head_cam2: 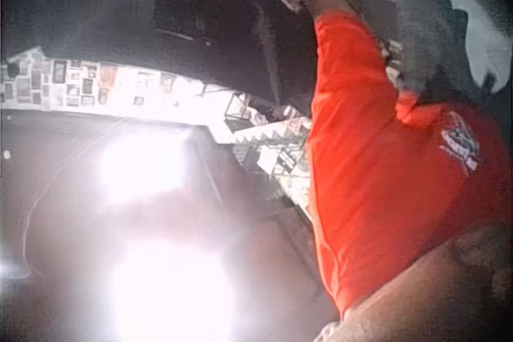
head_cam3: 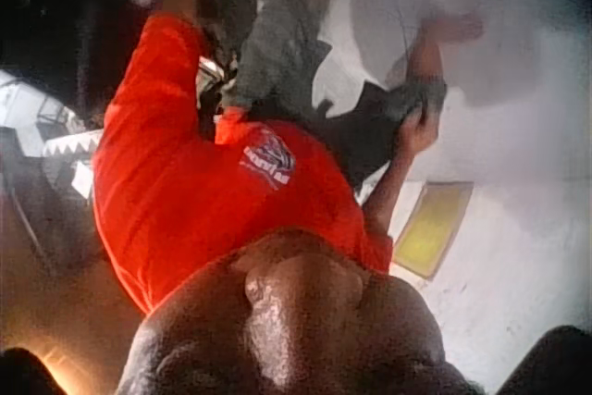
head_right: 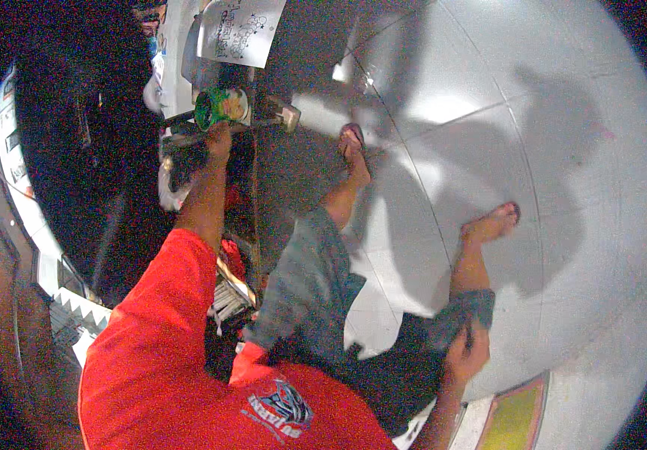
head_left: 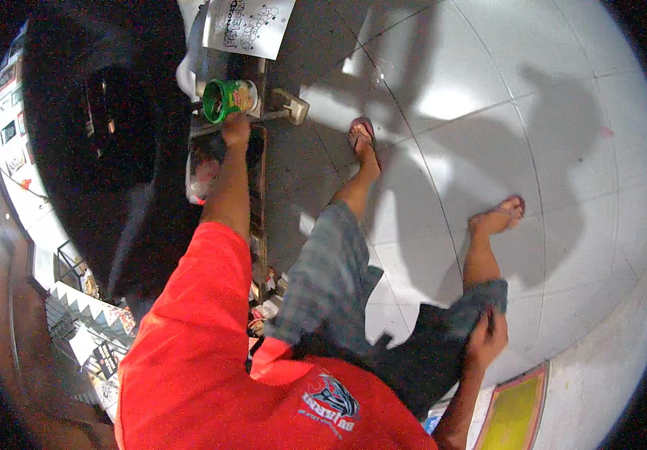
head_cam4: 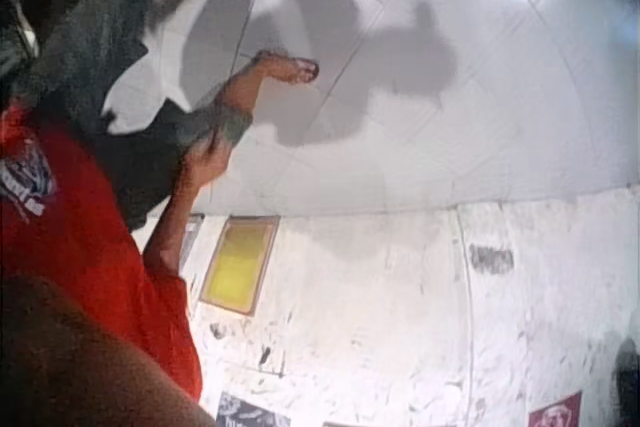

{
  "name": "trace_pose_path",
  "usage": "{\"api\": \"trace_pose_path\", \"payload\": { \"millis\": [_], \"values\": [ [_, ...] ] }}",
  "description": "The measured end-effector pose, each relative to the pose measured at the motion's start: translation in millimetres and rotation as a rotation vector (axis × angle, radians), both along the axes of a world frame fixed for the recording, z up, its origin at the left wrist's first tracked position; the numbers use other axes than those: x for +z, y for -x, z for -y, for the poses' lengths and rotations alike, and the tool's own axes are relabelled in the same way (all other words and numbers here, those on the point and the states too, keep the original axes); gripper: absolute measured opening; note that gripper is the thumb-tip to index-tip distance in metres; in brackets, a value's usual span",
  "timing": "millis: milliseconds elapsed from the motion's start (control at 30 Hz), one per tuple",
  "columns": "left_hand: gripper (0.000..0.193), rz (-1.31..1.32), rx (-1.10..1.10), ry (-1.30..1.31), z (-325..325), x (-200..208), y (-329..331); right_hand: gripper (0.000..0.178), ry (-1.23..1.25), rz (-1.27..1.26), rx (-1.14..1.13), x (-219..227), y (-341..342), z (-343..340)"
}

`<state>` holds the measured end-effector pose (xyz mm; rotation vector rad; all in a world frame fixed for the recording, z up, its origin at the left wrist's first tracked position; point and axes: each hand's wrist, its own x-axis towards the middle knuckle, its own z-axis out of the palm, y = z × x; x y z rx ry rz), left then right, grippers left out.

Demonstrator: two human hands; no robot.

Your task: The person adjusts and secures a screen printing frame on a press, using a wrench to tighten bolts on the frame.

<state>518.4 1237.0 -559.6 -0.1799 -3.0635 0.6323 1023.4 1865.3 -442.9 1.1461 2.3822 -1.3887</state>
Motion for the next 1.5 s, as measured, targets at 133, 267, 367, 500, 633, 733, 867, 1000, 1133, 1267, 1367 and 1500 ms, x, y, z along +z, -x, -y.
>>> {"api": "trace_pose_path", "payload": {
  "millis": [133, 267, 367, 500, 633, 733, 867, 1000, 1133, 1267, 1367, 1500],
  "values": [
    [0.017, -0.056, -0.045, 0.466, 68, -37, 59, 0.017, 0.012, 0.085, -0.027, 15, 22, 20],
    [0.016, -0.061, 0.134, 0.03, 126, -34, 107, 0.019, 0.011, 0.281, -0.187, 3, 42, 45],
    [0.017, 0.116, 0.095, 0.244, 182, 6, 116, 0.019, 0.102, 0.283, -0.104, -26, 68, 45],
    [0.019, 0.091, 0.392, -0.065, 143, -24, 117, 0.019, 0.097, 0.328, -0.059, -27, 89, 65],
    [0.022, 0.029, 0.663, -0.162, 108, -23, 102, 0.019, 0.129, 0.358, 0.008, -25, 108, 58],
    [0.026, 0.245, 0.127, 0.002, 154, -20, 98, 0.019, 0.154, 0.353, 0.009, -25, 105, 52],
    [0.031, 0.406, -0.131, -0.245, 171, -38, 108, 0.019, 0.154, 0.35, -0.045, -20, 96, 49],
    [0.039, 0.225, 0.273, -0.094, 102, -9, 69, 0.019, 0.098, 0.323, 0.015, -2, 107, 34],
    [0.051, 0.199, 0.279, -0.004, 27, -20, 70, 0.017, -0.015, 0.288, 0.151, 7, 111, 35],
    [0.058, 0.185, 0.107, 0.035, -6, -34, 33, 0.018, -0.094, 0.204, 0.134, 1, 89, 29],
    [0.055, 0.48, 0.279, 0.205, -116, -38, -6, 0.018, -0.026, 0.221, 0.031, 17, 75, 16],
    [0.045, 0.525, 0.199, -0.004, -252, -21, -88, 0.024, 0.103, 0.186, -0.262, 37, 46, -13]
  ]
}}
